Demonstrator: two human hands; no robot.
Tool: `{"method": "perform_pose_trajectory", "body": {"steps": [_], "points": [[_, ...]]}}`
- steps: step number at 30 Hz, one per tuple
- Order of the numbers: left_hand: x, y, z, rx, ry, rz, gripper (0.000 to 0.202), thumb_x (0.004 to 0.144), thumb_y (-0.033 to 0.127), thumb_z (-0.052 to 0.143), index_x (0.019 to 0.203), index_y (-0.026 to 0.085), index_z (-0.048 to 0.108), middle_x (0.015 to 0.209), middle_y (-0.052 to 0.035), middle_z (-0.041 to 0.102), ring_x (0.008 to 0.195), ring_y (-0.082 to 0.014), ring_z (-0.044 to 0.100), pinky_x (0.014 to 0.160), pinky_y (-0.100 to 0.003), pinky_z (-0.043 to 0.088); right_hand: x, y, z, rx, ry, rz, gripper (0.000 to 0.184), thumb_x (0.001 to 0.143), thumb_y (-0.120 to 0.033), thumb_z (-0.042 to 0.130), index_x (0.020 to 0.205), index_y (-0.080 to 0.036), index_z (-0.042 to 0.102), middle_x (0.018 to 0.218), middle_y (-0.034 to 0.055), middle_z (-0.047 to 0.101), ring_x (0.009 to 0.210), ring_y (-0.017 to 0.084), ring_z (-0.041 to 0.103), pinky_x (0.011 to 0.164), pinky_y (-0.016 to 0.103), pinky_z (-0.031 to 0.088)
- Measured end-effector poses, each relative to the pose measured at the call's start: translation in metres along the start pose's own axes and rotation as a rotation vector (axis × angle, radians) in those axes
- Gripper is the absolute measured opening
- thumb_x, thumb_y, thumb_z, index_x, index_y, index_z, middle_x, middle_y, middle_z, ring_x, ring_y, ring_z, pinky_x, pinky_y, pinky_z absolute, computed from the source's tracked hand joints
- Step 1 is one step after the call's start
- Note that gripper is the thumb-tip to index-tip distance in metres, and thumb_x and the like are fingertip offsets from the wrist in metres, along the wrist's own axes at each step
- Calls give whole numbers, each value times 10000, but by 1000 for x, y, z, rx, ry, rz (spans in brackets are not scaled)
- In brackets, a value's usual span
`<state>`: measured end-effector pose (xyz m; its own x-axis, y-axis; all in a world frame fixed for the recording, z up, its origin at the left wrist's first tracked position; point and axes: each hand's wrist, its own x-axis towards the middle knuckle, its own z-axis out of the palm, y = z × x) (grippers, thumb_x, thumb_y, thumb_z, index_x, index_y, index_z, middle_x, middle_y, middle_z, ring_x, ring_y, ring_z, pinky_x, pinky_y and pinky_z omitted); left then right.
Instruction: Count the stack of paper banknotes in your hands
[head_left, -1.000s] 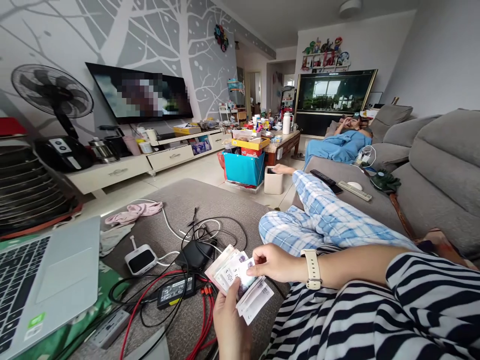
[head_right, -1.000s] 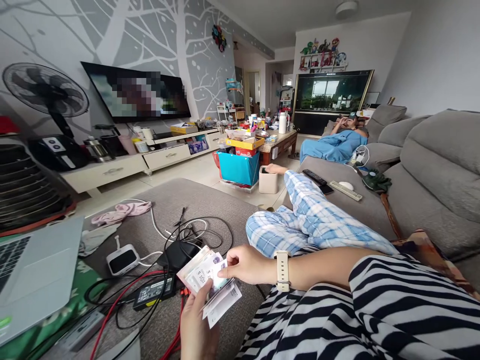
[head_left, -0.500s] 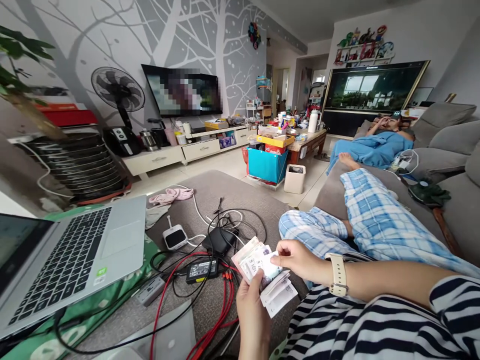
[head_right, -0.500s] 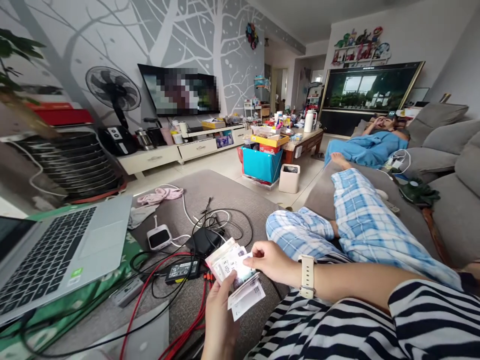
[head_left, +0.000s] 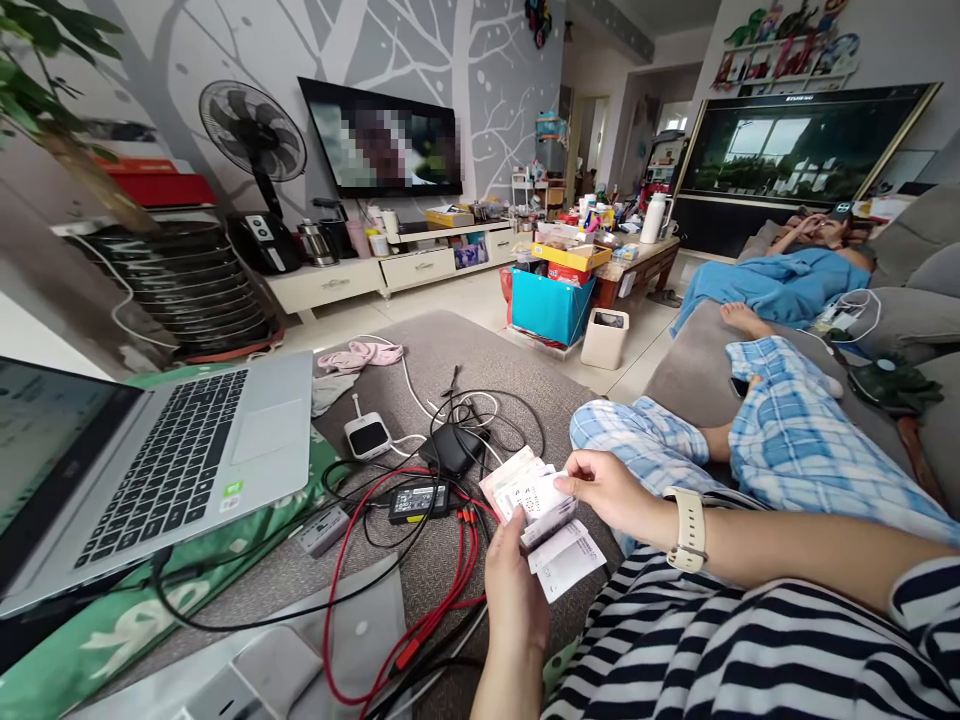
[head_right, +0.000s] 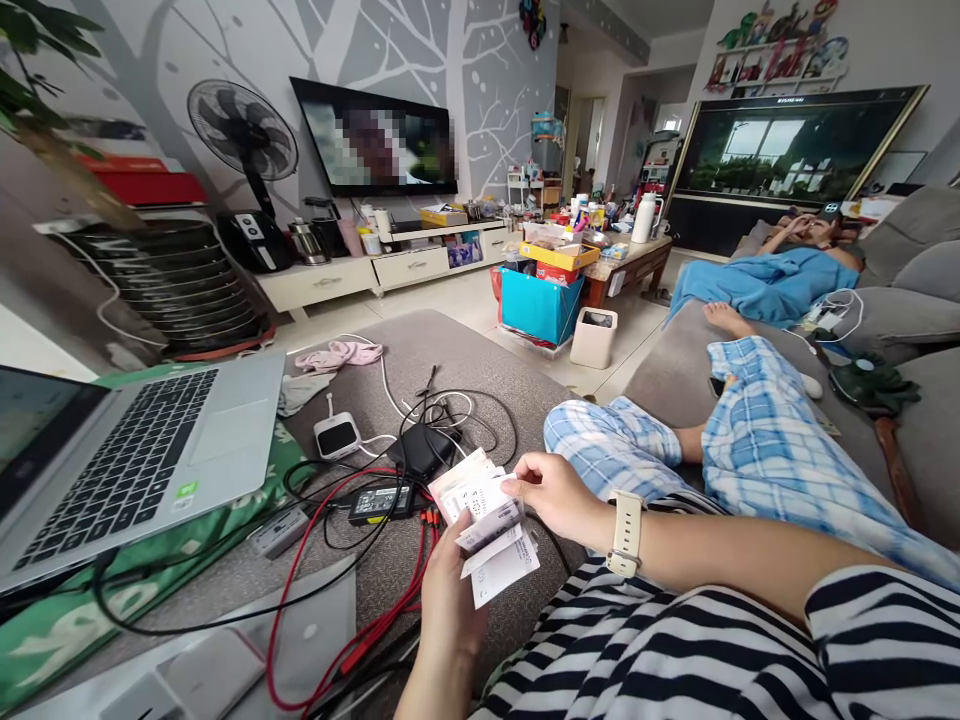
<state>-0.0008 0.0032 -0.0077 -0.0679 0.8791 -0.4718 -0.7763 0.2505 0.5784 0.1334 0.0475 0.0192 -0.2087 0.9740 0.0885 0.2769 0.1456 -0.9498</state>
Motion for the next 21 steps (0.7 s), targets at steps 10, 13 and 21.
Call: {"method": "perform_pose_trajectory", "body": {"steps": [10,13,21], "points": [[6,3,-9,-11,6,33,425,721,267,665,1108,91,644,1013,-153,698,893,-260,677,772,-344,525,-10,-12,0,110,-148,-27,301,801,-450,619,761,-155,571,708,1,555,663,126,494,620,255,390],[5,3,-7,17,-23,53,385,703,258,660,1053,99,670,970,-136,709,895,-261,676,785,-346,516,-7,-9,3,146,-155,15,332,793,-483,616,763,-158,558,678,-15,527,598,107,462,567,244,367],[-7,4,2,26,-91,78,405,672,250,656,1052,112,677,956,-119,715,905,-263,670,790,-345,505,-4,-11,7,196,-198,37,349,774,-498,632,765,-158,555,681,-22,515,610,103,437,566,237,348]]}}
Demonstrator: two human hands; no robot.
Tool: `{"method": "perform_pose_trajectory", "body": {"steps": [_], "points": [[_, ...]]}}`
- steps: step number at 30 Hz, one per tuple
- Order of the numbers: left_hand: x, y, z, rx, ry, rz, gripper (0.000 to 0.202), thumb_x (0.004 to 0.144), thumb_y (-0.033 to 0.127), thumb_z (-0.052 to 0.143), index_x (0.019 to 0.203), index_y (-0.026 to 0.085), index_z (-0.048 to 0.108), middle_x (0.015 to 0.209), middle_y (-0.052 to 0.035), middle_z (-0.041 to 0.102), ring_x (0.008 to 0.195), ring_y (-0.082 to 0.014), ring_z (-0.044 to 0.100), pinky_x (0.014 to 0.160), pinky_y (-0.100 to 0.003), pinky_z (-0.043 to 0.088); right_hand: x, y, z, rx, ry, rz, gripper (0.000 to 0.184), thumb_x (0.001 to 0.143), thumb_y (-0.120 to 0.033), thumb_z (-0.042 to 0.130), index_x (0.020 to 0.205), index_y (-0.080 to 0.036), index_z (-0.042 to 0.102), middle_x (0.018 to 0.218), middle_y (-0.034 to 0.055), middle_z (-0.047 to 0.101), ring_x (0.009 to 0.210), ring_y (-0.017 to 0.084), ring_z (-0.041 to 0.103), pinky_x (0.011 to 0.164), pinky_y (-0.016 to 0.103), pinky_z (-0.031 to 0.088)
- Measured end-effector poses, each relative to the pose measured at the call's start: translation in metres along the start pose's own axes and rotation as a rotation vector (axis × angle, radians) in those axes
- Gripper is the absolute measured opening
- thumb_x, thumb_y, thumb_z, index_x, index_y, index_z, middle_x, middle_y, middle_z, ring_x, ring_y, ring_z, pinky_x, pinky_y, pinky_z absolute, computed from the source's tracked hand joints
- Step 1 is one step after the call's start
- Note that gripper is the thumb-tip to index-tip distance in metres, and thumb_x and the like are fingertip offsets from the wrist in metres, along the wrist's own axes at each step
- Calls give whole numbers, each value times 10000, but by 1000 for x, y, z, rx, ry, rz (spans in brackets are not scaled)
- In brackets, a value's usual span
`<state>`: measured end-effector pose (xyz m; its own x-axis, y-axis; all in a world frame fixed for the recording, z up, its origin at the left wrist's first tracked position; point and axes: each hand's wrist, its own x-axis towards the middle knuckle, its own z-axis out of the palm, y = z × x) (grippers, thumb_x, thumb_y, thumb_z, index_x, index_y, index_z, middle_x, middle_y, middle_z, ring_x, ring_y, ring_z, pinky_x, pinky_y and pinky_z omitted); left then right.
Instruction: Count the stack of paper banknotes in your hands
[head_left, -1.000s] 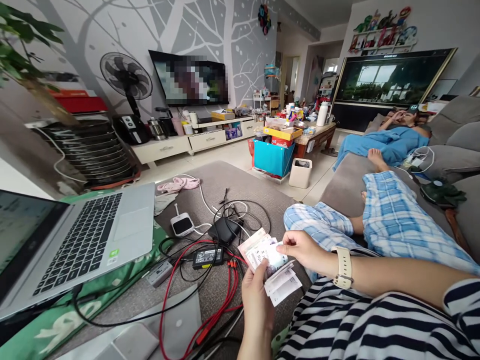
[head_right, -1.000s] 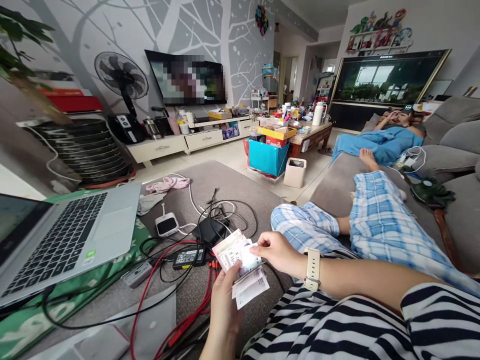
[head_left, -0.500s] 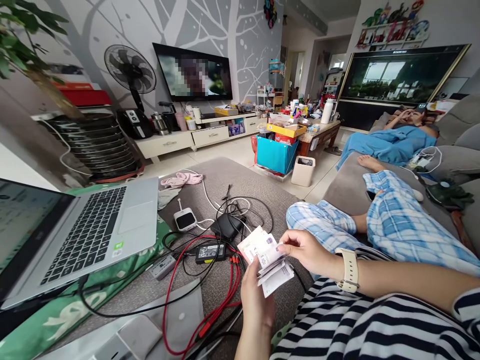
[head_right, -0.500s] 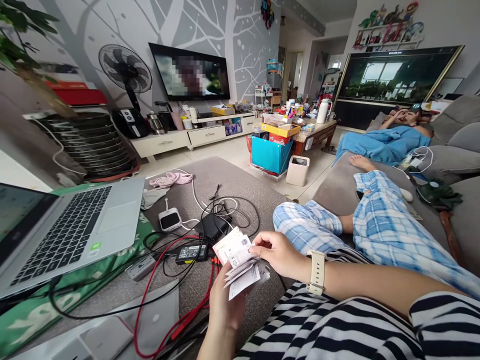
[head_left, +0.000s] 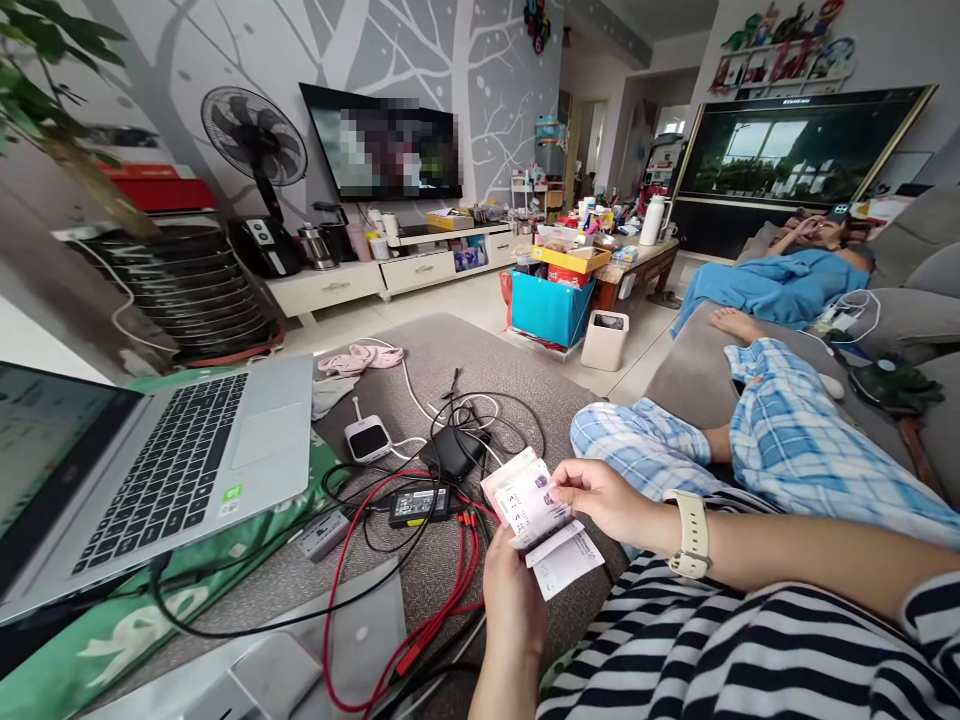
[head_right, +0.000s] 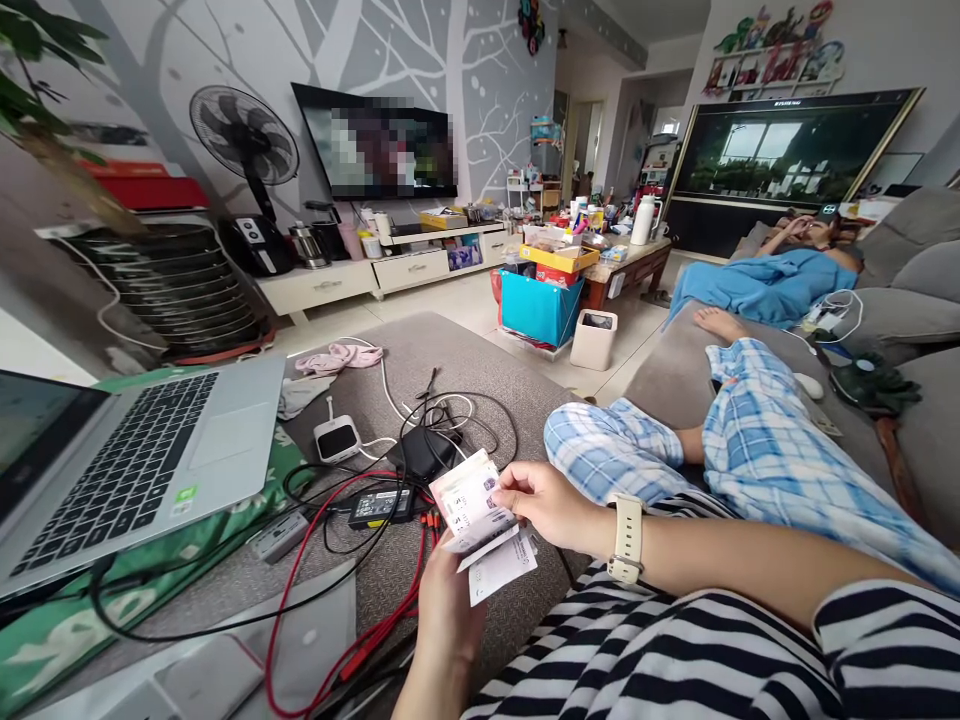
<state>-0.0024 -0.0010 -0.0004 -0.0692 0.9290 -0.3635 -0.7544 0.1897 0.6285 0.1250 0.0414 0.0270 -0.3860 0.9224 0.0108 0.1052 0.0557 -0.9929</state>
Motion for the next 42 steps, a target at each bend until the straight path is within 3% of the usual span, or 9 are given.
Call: {"method": "perform_pose_trajectory", "body": {"steps": [6,14,22,30,42], "points": [[4,-2,-8,-11,8,-49,370,714,262,653,1045,97,663,976,-123,708,868,-243,677,763,-327,514,-9,-3,-4,29,-41,29,342,776,-489,636,783,-154,569,691,-21,521,578,91,440,543,232,353],[7,0,-7,43,136,-118,370,745,236,621,1073,66,629,910,-151,709,714,-236,686,638,-329,535,-14,3,-4,1,-85,100,384,845,-516,526,735,-149,554,629,15,600,502,85,402,491,236,295],[7,-5,-8,-3,61,-41,389,655,191,698,1031,101,648,981,-136,708,822,-239,686,727,-324,530,-8,19,-3,41,117,103,369,721,-467,695,694,-168,480,623,-47,472,573,93,401,539,237,283],[10,-9,-8,-27,71,-39,392,608,143,710,996,105,660,945,-128,719,799,-243,689,762,-346,527,-10,13,-4,-40,136,95,362,761,-461,649,651,-165,473,614,-45,415,586,98,359,551,251,259],[10,-4,-6,-106,106,-44,316,762,242,608,1031,86,661,966,-136,713,869,-253,682,799,-365,522,-3,16,-2,-51,94,-21,292,803,-415,628,716,-157,523,670,-29,468,642,111,412,597,249,321]]}}
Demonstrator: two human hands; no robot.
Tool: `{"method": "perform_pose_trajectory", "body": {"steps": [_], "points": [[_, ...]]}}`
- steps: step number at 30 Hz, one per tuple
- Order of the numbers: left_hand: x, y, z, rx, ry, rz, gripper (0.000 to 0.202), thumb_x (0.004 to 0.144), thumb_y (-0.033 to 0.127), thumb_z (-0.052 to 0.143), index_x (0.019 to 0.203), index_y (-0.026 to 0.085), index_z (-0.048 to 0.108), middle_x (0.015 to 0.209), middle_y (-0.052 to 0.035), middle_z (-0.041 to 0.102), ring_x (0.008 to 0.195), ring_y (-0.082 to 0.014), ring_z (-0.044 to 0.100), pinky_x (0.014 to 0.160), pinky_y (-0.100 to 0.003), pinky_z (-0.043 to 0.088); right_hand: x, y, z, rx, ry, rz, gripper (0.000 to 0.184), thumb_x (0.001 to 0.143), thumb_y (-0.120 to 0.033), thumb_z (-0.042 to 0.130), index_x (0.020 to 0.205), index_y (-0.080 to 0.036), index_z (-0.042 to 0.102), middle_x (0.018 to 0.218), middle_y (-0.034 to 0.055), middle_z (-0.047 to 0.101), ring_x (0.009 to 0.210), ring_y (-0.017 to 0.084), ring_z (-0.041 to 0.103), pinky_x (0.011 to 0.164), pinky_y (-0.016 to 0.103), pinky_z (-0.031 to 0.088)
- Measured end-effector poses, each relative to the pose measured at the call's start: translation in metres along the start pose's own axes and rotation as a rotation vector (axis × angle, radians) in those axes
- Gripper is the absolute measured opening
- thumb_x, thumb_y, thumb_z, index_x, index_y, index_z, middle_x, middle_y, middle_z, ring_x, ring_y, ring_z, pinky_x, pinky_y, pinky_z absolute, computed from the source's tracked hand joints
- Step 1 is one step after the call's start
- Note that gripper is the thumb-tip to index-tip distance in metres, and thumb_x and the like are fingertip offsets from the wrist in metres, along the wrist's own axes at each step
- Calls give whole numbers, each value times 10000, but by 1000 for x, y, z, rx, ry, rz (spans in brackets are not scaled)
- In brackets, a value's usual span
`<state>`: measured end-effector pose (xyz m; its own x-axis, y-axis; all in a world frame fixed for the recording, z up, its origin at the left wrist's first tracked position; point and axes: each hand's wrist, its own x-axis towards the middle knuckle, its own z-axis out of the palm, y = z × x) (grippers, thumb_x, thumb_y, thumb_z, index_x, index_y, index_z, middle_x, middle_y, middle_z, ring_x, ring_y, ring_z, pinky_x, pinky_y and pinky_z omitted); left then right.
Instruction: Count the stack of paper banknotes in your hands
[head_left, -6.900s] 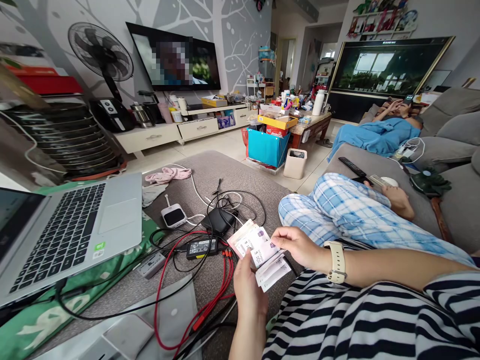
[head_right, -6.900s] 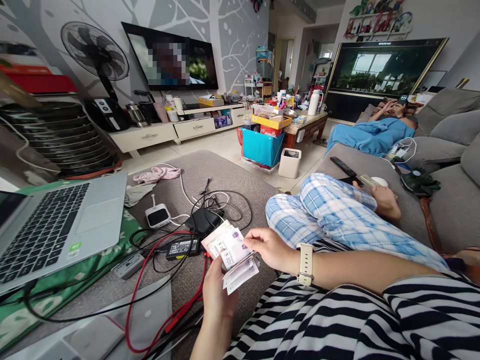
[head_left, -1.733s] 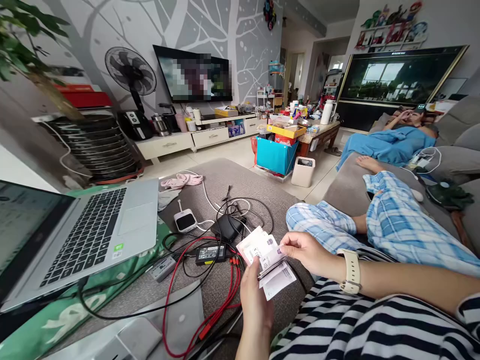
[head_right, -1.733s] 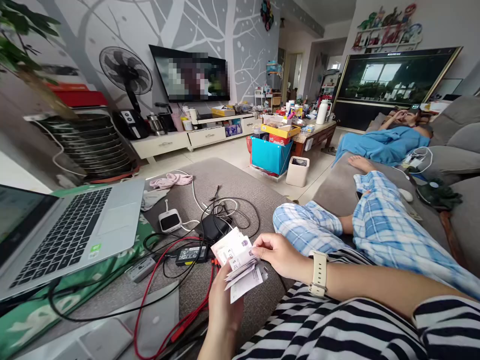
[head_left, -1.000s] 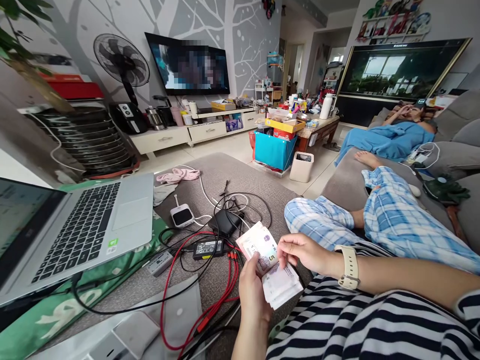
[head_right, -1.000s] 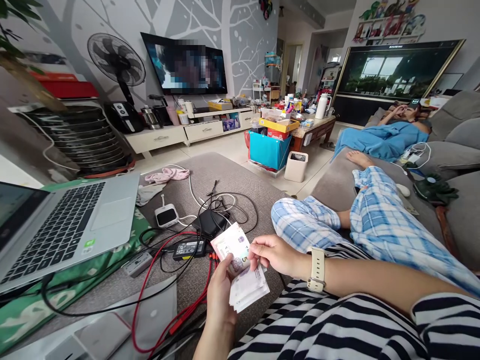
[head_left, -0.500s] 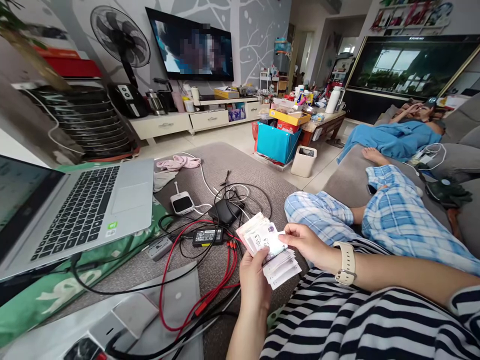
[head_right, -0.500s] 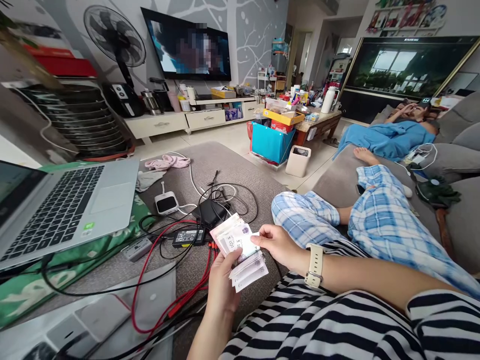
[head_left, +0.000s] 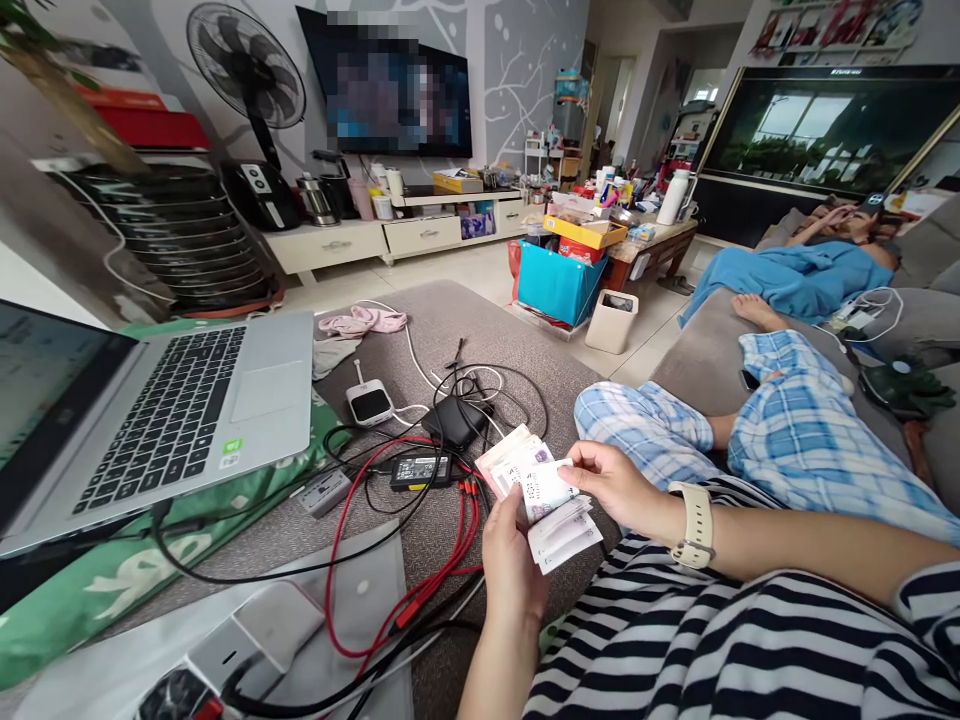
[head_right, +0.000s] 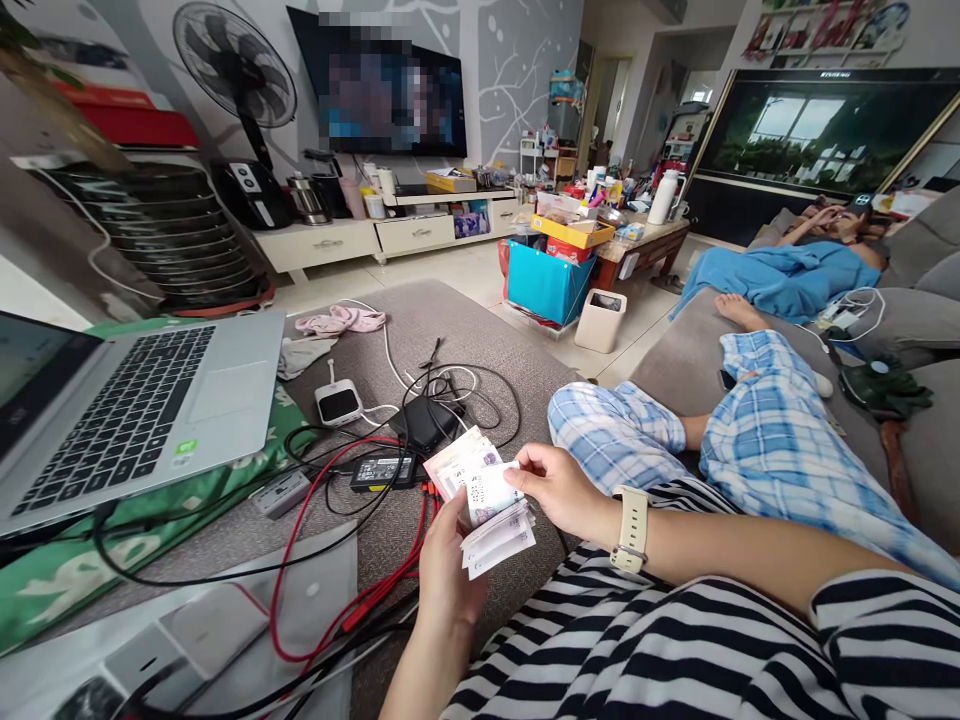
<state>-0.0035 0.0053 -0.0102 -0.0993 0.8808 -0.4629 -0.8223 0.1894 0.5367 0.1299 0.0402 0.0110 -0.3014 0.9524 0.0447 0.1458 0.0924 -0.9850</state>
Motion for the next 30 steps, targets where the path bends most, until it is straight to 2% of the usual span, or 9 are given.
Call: {"method": "perform_pose_trajectory", "body": {"steps": [5,10,19,25,30], "points": [[6,-1,-7,-2,-3,23,324,732,239,632,1020,97,670,987,-127,710,882,-245,677,792,-339,514,2,-5,4,69,-61,12,242,813,-388,621,789,-155,561,698,-22,508,644,108,435,597,245,332],[10,-1,-11,15,-15,42,319,709,247,646,988,96,680,997,-130,707,878,-238,674,770,-325,512,3,-8,6,25,-76,28,249,842,-400,580,801,-154,580,679,-19,494,606,103,401,559,245,308],[5,3,-6,21,0,45,315,713,229,623,995,98,670,988,-124,711,857,-241,680,758,-335,527,4,-9,6,-5,-81,17,333,845,-472,558,736,-158,561,613,-34,426,565,97,361,521,242,277],[0,5,-3,41,43,41,344,702,218,648,1020,87,651,949,-125,716,745,-212,686,685,-306,531,2,-14,6,10,-84,17,401,903,-495,440,752,-152,583,639,16,582,516,97,371,510,254,290],[1,4,-3,30,21,25,383,685,203,661,1057,112,639,976,-116,712,809,-235,689,725,-331,533,1,-12,2,-50,-51,6,340,835,-473,572,695,-164,552,619,-8,550,583,112,448,575,257,338]]}}
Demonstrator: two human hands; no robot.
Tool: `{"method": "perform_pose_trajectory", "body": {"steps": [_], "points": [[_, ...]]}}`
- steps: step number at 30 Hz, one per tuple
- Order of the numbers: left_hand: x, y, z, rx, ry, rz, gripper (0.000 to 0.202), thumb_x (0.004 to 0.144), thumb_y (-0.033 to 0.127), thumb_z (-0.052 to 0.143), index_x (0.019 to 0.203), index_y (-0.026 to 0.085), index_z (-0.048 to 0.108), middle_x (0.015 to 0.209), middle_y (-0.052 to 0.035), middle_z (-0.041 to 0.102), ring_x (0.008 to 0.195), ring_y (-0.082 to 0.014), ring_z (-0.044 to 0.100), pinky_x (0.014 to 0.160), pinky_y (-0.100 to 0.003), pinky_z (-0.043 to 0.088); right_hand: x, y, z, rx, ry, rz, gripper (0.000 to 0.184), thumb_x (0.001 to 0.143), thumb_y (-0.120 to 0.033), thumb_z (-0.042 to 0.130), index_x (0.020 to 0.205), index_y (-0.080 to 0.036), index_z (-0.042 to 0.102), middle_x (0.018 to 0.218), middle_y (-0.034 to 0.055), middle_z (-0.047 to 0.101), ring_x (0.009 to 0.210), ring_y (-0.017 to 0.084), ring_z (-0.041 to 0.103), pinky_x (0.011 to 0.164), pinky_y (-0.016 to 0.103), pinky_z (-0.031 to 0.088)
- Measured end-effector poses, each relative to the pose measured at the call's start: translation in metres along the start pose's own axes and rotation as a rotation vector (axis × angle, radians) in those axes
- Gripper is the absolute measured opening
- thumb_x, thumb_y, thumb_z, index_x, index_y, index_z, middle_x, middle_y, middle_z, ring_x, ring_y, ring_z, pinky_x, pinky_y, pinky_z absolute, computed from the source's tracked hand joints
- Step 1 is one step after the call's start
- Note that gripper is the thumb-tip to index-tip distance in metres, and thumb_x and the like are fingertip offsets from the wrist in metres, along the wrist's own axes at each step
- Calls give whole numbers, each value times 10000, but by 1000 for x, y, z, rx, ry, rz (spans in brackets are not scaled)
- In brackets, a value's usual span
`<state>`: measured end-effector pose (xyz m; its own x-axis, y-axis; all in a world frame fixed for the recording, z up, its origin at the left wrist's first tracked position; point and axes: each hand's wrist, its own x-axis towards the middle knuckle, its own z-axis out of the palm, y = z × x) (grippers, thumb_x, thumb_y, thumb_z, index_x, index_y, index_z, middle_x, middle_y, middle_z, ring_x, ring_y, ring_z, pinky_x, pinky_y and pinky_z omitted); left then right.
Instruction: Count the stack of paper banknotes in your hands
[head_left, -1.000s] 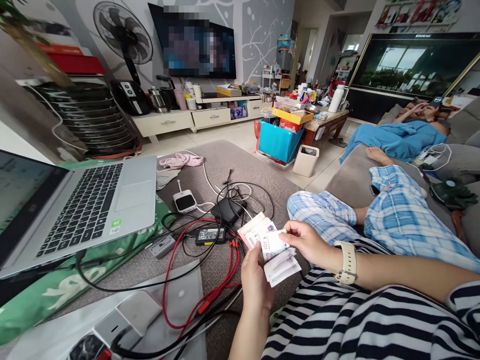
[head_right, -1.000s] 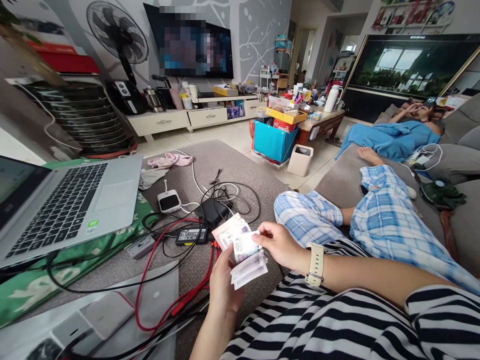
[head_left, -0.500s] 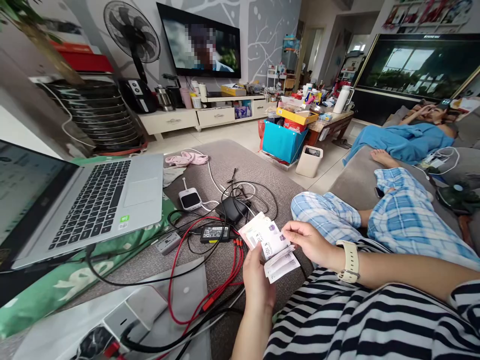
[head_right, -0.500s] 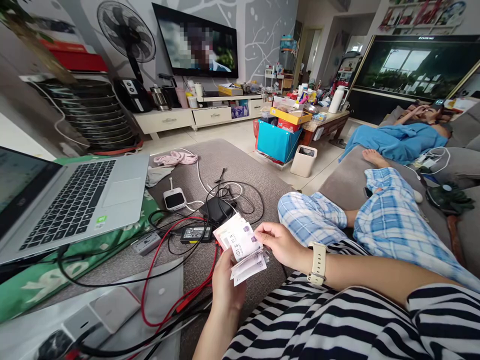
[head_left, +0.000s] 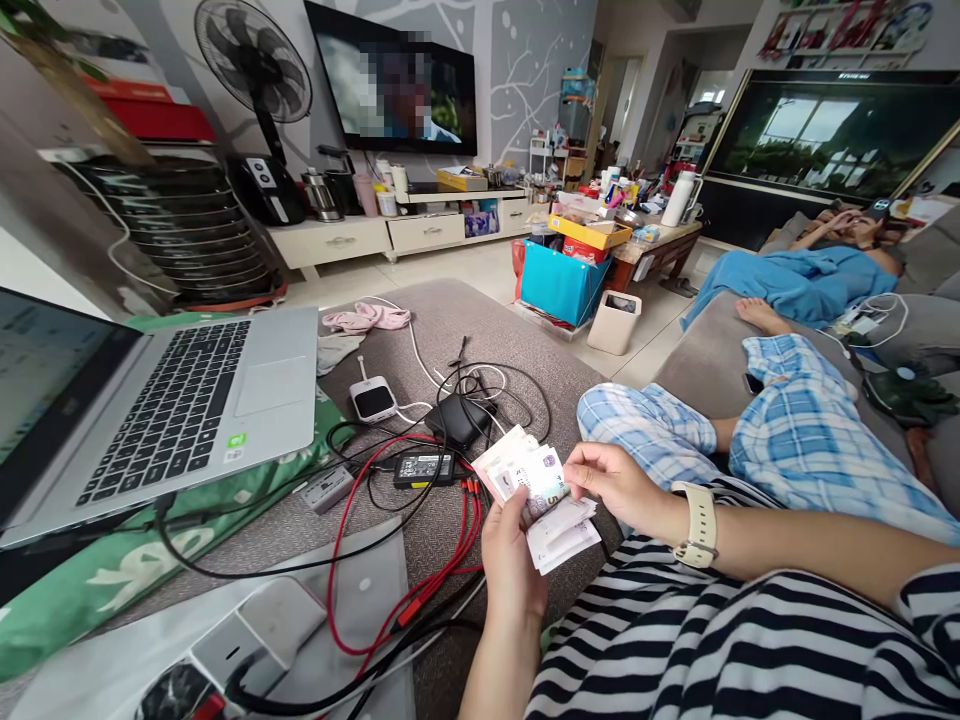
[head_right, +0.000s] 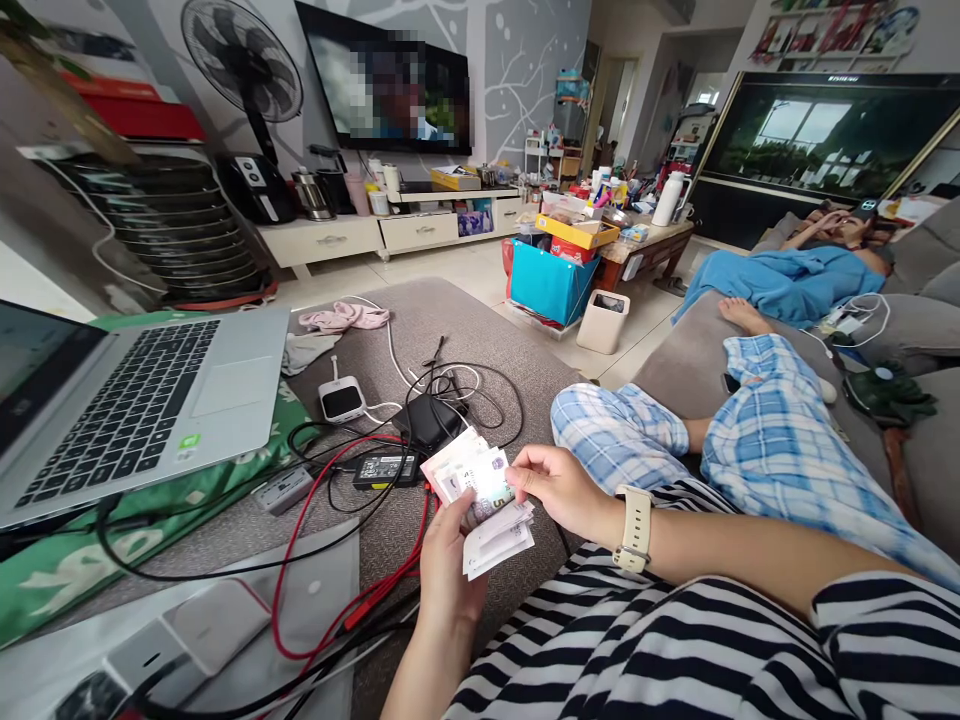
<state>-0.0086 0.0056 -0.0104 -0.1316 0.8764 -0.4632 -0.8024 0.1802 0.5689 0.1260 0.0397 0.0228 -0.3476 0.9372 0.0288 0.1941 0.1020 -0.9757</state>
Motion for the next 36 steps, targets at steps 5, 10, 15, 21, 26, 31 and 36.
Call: {"method": "perform_pose_trajectory", "body": {"steps": [5,10,15,21,26,31,36], "points": [[1,-2,-1,-23,-19,-5,409,643,180,701,1043,114,650,977,-113,710,859,-238,682,768,-332,526,1,9,-3,33,96,42,315,763,-447,665,725,-177,509,645,-33,499,615,112,445,579,249,336],[1,-4,-2,15,-28,-35,429,598,186,737,1013,116,655,952,-112,713,793,-230,685,719,-318,528,3,12,-3,89,112,109,315,756,-445,668,753,-172,511,656,-35,498,618,110,442,582,246,328],[5,-8,-6,31,-23,-36,433,556,188,756,970,109,656,904,-119,714,763,-249,686,659,-316,529,5,12,-2,43,98,112,321,763,-442,649,674,-162,521,612,-31,479,584,108,417,553,248,303],[3,-8,-4,51,-15,-57,402,566,163,741,955,117,654,893,-119,716,782,-260,688,649,-315,534,4,11,-4,-18,111,74,311,775,-410,628,618,-169,508,584,-24,490,579,117,437,555,252,318],[-2,-5,-1,28,-20,-75,372,636,171,705,1002,121,662,969,-124,710,842,-254,685,697,-322,538,11,9,-6,-65,87,41,280,784,-377,618,626,-172,513,592,-25,492,590,117,436,568,250,320],[3,-7,-3,-24,-17,-63,309,726,231,653,1007,104,676,996,-132,705,889,-253,678,755,-332,532,11,4,-2,-34,71,65,283,789,-394,612,648,-169,513,589,-38,451,574,107,388,557,246,294],[5,-7,-4,-16,-52,-65,266,734,237,645,966,116,688,970,-118,710,902,-240,676,771,-316,523,-1,2,1,13,69,32,272,825,-411,582,714,-166,545,655,-20,484,620,117,416,586,248,317]]}}
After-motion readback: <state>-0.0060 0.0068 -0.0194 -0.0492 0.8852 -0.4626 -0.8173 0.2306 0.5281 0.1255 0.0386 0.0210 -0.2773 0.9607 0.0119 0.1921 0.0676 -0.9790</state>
